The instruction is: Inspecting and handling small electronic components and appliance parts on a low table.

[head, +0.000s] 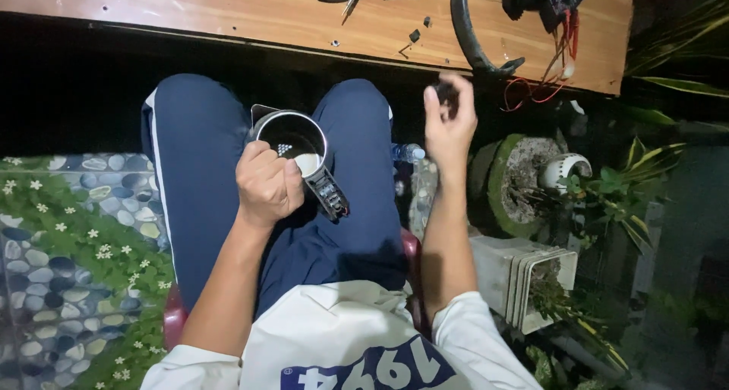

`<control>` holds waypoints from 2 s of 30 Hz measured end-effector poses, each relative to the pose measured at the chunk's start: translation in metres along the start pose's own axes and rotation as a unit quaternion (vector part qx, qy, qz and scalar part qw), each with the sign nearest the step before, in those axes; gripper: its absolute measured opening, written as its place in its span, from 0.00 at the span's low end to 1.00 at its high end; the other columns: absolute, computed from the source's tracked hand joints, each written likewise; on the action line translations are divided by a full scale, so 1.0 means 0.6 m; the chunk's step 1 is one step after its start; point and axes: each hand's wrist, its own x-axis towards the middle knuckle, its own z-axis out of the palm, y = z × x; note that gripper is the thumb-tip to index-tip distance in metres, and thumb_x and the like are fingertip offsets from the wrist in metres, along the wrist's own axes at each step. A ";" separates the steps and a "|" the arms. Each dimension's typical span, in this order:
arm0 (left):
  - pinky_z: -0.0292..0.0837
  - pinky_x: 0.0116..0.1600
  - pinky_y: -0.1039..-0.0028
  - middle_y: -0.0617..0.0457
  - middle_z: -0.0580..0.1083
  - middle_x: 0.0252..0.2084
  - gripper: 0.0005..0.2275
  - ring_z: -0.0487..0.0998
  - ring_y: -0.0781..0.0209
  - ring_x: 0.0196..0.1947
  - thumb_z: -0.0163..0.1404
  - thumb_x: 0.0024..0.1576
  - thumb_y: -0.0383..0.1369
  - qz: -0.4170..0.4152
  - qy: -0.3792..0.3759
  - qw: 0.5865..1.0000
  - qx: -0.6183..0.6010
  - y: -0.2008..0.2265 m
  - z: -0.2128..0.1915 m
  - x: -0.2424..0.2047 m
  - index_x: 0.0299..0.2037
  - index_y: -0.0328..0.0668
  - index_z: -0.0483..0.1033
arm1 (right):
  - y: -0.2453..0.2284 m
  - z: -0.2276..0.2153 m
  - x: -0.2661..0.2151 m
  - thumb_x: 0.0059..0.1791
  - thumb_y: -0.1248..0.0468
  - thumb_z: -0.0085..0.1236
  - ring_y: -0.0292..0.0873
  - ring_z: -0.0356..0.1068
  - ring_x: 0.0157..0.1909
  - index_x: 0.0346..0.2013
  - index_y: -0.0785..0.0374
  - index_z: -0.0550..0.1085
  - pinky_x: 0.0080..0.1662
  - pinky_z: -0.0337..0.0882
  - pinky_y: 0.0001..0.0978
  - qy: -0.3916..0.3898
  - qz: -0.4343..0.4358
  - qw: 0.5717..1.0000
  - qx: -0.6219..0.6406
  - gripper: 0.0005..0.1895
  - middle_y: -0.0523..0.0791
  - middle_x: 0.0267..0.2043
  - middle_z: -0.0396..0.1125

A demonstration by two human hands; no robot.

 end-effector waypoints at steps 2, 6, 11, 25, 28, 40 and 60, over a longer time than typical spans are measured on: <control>0.67 0.37 0.65 0.50 0.62 0.16 0.18 0.59 0.54 0.17 0.42 0.60 0.20 -0.042 -0.023 0.999 -0.007 0.013 -0.008 -0.004 0.15 0.37 0.67 | -0.037 0.000 0.032 0.55 0.71 0.57 0.39 0.68 0.36 0.58 0.62 0.70 0.36 0.70 0.25 -0.029 0.015 0.999 -0.001 0.16 0.49 0.44 0.69; 0.67 0.42 0.67 0.49 0.67 0.18 0.14 0.59 0.54 0.20 0.44 0.57 0.18 -0.090 -0.046 0.995 -0.013 0.019 -0.014 -0.002 0.17 0.36 0.70 | -0.064 0.002 0.051 0.53 0.78 0.52 0.42 0.70 0.47 0.62 0.67 0.64 0.50 0.75 0.31 -0.107 0.046 0.982 0.151 0.23 0.53 0.54 0.66; 0.66 0.32 0.65 0.51 0.56 0.13 0.22 0.58 0.54 0.14 0.40 0.63 0.23 -0.009 0.015 1.000 -0.009 -0.004 0.001 0.000 0.11 0.38 0.65 | -0.072 0.018 -0.016 0.53 0.74 0.59 0.44 0.72 0.48 0.65 0.68 0.64 0.48 0.78 0.31 -0.115 0.044 0.945 0.304 0.25 0.57 0.58 0.66; 0.67 0.32 0.67 0.51 0.58 0.13 0.22 0.60 0.54 0.14 0.41 0.62 0.24 -0.014 0.036 0.999 -0.010 -0.005 0.001 -0.008 0.12 0.38 0.68 | -0.205 0.000 -0.175 0.59 0.49 0.34 0.47 0.75 0.29 0.44 0.67 0.81 0.31 0.74 0.36 -0.189 -0.062 0.979 0.043 0.30 0.52 0.41 0.74; 0.68 0.32 0.68 0.50 0.58 0.12 0.22 0.61 0.55 0.14 0.42 0.63 0.24 -0.013 0.040 0.999 -0.012 -0.004 0.001 -0.009 0.12 0.37 0.68 | -0.226 0.014 -0.197 0.56 0.73 0.46 0.50 0.75 0.30 0.50 0.78 0.75 0.32 0.78 0.38 -0.176 -0.019 0.979 0.098 0.13 0.60 0.45 0.70; 0.69 0.33 0.66 0.48 0.62 0.13 0.20 0.63 0.52 0.14 0.43 0.62 0.23 -0.033 0.027 0.999 -0.012 -0.001 0.001 -0.011 0.13 0.33 0.72 | -0.273 0.030 -0.220 0.50 0.63 0.66 0.51 0.78 0.35 0.52 0.63 0.78 0.34 0.77 0.36 -0.130 -0.083 0.981 -0.118 0.17 0.50 0.42 0.75; 0.66 0.32 0.68 0.51 0.58 0.12 0.21 0.59 0.55 0.14 0.42 0.62 0.23 -0.038 0.037 0.998 -0.022 -0.002 0.001 -0.009 0.13 0.35 0.72 | -0.273 0.037 -0.219 0.45 0.69 0.74 0.44 0.74 0.26 0.47 0.63 0.81 0.31 0.73 0.30 -0.101 -0.096 0.989 -0.052 0.16 0.48 0.35 0.72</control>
